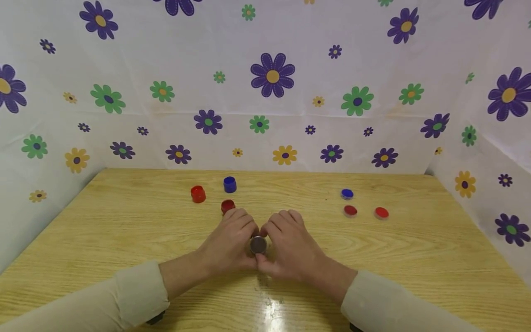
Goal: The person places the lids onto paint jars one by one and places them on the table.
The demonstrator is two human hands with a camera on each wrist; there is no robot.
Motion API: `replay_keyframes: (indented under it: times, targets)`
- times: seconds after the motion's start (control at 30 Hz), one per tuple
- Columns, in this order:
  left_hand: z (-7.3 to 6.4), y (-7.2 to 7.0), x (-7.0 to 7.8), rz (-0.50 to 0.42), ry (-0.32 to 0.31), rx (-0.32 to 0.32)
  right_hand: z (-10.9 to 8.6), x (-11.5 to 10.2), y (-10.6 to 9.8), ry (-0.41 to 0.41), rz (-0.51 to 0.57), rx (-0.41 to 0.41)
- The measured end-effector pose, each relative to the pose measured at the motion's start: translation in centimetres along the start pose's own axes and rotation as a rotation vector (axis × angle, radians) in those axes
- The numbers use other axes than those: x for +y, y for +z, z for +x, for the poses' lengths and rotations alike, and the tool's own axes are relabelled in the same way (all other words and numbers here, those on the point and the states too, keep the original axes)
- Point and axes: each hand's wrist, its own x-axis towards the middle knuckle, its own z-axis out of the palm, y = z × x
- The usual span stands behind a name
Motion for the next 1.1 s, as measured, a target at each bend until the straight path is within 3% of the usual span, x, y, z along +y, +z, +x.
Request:
replay_keyframes:
  times: [0.37, 0.67, 1.1]
  targets:
    - [-0.05, -0.05, 0.01, 0.04, 0.033, 0.007, 0.06, -0.05, 0.13, 0.011, -0.005, 0.036]
    - [0.06, -0.13, 0.16, 0.067, 0.047, -0.004, -0.05, -0.14, 0.0, 0.031, -0.009, 0.013]
    - [0.11, 0.07, 0.24, -0.005, 0.053, 0.096, -0.08, -0.14, -0.36, 0.06, 0.063, -0.001]
